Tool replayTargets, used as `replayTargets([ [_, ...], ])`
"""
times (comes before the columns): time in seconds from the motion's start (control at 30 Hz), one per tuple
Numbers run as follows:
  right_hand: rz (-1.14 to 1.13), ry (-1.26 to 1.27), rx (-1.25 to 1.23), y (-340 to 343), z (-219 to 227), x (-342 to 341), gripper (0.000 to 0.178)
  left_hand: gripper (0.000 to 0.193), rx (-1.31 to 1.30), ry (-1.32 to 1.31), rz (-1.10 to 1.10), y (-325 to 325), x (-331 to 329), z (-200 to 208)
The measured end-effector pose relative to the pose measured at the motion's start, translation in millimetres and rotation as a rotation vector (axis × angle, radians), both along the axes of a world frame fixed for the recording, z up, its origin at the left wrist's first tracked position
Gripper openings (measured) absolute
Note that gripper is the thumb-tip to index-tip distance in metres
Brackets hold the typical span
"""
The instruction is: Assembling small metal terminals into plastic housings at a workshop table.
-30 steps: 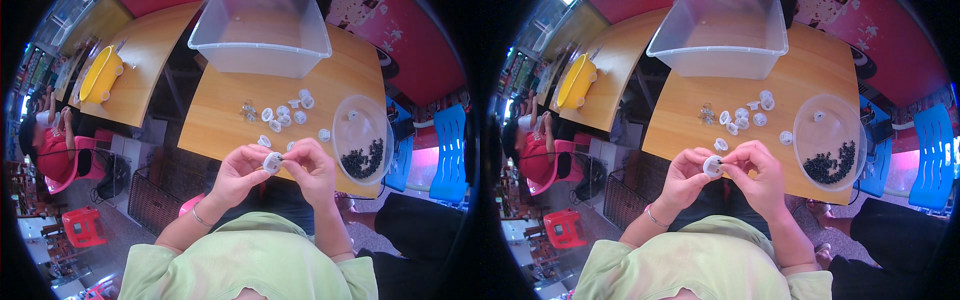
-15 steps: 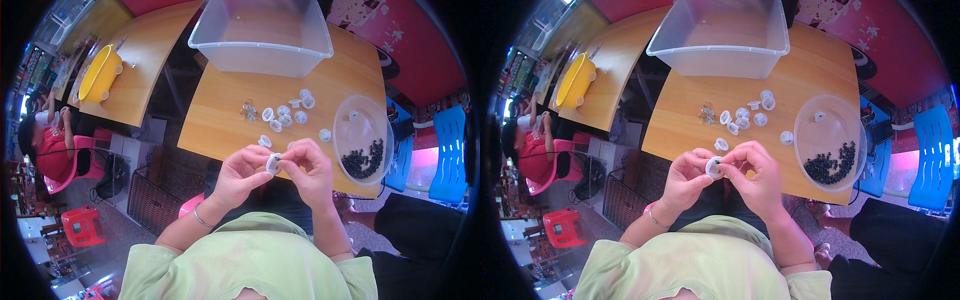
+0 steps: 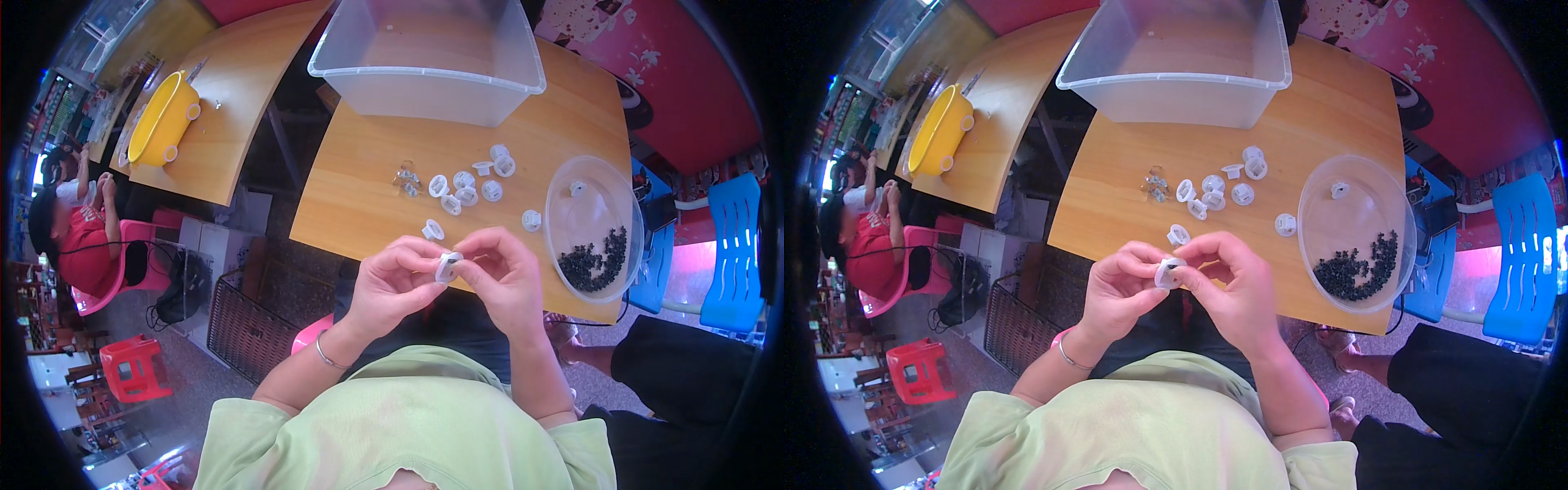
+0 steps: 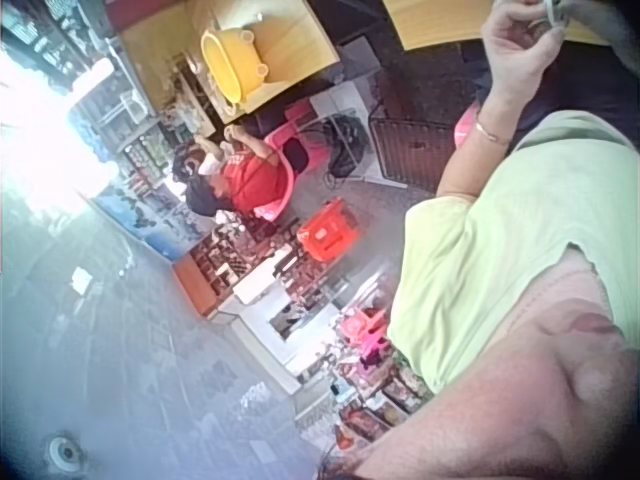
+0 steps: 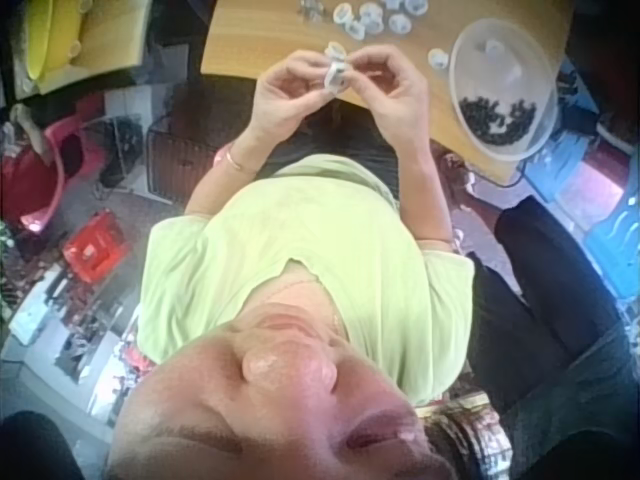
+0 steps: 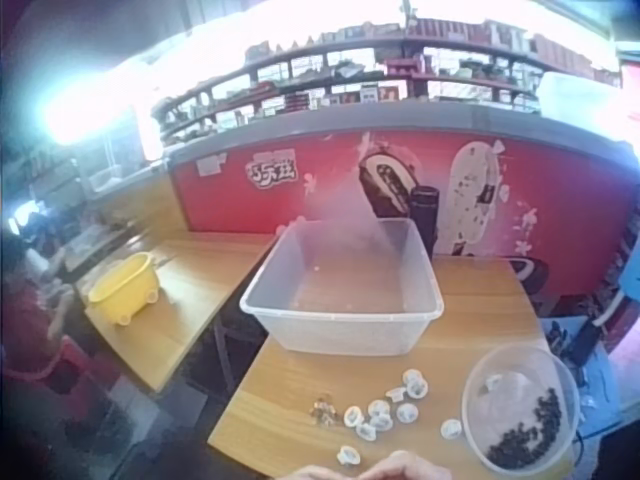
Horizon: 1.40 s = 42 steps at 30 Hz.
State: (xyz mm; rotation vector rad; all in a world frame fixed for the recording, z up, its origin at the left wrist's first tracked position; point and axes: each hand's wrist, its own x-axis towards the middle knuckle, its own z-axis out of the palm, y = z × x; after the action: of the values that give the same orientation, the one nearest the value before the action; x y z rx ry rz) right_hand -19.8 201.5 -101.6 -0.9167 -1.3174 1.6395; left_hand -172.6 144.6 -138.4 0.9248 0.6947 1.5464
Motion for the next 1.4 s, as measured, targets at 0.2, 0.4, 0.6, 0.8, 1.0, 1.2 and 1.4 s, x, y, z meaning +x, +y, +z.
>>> replayTargets([
  [0.2, 0.029, -0.025, 0.115, -0.1, -7.3, 0.6, 0.012, 0.021, 0.06, 0.09, 0.05, -0.3, 0.5, -3.9],
  [0.4, -0.04, -0.122, 0.327, -1.9, -8.7, -0.5, 0.015, 0.016, 0.063, 0.286, 0.138, 0.6, -1.4, 4.3],
  [0.6, 0.008, -0.007, 0.357, -5.8, -14.8, 2.6, 0.019, 0.014, 0.043, 0.253, 0.134, -1.4, -2.8, 11.4],
  [0.8, 0.081, 0.07, 0.316, -8.6, -12.9, 2.9, 0.024, 0.015, 0.06, 0.242, 0.165, -1.2, -1.1, 11.6],
  [1.0, -0.112, -0.07, 0.485, -11.5, -16.9, -3.1, 0.022, 0.016, 0.157, 0.443, 0.267, -0.2, 0.1, 15.4],
  [1.2, -0.279, -0.175, 0.714, -13.8, -18.0, -12.0, 0.027, 0.024, 0.416, 0.826, 0.459, 2.2, -0.5, 16.9],
  [1.4, -0.227, -0.166, 0.745, -18.1, -15.8, -13.0, 0.032, 0.026, 0.553, 0.913, 0.554, 2.1, -0.5, 18.8],
])
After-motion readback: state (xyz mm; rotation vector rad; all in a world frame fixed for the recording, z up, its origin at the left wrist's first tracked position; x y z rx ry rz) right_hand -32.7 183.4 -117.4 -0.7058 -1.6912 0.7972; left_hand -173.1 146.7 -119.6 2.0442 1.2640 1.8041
